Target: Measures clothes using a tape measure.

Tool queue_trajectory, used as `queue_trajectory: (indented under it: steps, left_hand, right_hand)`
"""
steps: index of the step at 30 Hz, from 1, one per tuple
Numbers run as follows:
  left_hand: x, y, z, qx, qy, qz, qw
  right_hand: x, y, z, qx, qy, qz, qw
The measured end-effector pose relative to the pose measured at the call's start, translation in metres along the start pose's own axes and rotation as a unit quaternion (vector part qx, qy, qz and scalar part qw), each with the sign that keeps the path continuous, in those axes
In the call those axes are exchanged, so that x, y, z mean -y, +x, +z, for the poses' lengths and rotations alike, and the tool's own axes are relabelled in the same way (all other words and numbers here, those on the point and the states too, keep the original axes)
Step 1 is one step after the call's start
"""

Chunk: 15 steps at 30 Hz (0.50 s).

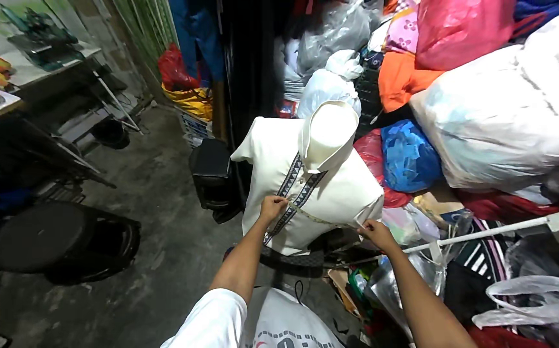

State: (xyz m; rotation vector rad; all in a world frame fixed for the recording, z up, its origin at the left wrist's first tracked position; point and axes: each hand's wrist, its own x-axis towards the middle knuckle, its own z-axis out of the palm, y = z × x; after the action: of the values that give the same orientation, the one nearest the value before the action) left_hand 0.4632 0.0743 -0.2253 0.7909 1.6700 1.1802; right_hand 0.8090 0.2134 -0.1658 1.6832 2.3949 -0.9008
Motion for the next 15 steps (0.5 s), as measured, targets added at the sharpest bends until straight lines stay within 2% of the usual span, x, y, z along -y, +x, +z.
queue_trajectory:
  steps: [6, 10, 13, 15]
  left_hand:
    - [0.002, -0.003, -0.001, 0.012, 0.025, 0.011, 1.000]
    - [-0.012, -0.008, -0.004, 0.035, 0.170, 0.036, 0.984]
    - [-0.020, -0.019, -0.007, 0.027, 0.256, 0.035, 0.966]
    - [-0.017, -0.026, -0.008, 0.015, 0.275, 0.033, 0.961]
  right_hand:
    - [-0.005, -0.004, 0.005, -0.005, 0.033, -0.003, 0.999]
    - [0.001, -0.016, 0.009, -0.071, 0.052, -0.016, 0.996]
    - [0.010, -0.039, 0.028, -0.138, 0.105, 0.010, 0.985]
    - [0.013, -0.056, 0.047, -0.127, 0.163, 0.033, 0.978]
